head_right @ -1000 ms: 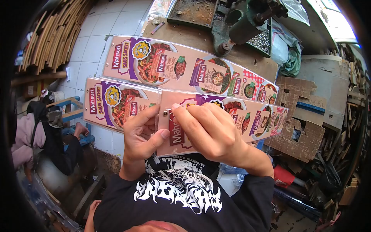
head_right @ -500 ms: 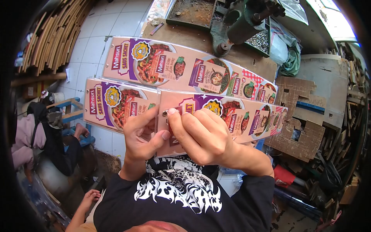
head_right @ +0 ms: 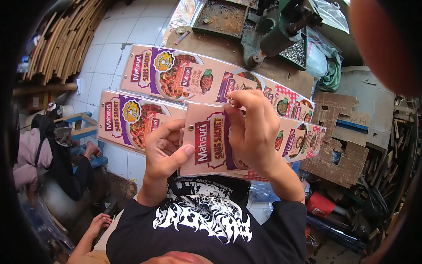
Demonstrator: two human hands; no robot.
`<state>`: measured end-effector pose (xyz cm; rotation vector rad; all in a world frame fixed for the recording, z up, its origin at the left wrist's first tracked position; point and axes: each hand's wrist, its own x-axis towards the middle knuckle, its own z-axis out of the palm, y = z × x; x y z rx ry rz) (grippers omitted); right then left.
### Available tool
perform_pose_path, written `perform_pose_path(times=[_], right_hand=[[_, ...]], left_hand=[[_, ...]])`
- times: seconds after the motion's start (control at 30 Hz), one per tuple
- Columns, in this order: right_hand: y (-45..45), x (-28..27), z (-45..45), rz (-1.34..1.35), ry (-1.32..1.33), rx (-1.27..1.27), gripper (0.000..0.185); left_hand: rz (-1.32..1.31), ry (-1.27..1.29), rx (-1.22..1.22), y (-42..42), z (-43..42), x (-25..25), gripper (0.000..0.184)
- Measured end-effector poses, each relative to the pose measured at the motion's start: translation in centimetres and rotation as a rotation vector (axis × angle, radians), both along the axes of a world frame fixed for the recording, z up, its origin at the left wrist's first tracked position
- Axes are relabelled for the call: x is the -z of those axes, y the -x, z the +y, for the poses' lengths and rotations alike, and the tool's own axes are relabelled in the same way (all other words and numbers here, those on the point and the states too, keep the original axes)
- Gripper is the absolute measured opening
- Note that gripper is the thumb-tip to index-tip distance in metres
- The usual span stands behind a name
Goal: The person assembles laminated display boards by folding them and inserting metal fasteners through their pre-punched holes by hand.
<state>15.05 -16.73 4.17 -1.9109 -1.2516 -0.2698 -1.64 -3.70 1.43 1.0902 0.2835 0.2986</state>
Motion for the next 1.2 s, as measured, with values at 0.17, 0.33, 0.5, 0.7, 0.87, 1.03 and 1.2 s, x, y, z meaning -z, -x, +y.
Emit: perform_pose_path(times=[0.17, 0.33, 0.5, 0.7, 0.87, 1.03, 1.2], right_hand=[[-0.1, 0.5, 0.4, 0.199, 0.081, 0.039, 0.020], [0.0, 0.3, 1.0, 0.031, -0.062, -0.066, 0.029], [0.1, 0.5, 1.3, -0.064, -0.034, -0.079, 0.031], [-0.2, 0.8, 1.6, -0.117, -0.003, -0.089, 0.031], [-0.2, 1.1, 1.6, -0.032, 0.022, -0.067, 0.031], [-0.3, -0.3, 1.3, -0.187, -0.047, -0.084, 0.026], [2.4, -0.5, 0.5, 0.186, 0.037, -0.153, 0.022]], left_hand=[[0.033, 0.006, -0.017, -0.1, 0.3, 0.5, 0.039], [0.031, -0.015, -0.003, -0.3, 0.8, 1.0, 0.035], [0.039, 0.004, 0.010, -0.6, 0.7, 0.9, 0.033], [0.012, -0.025, 0.018, -0.7, 1.0, 1.6, 0.030], [-0.022, -0.019, 0.007, -0.9, 0.9, 1.8, 0.030], [-0.037, -0.005, -0.033, -0.8, 0.3, 1.3, 0.034], [-0.027, -0.007, -0.063, -0.6, -0.2, 0.8, 0.037]])
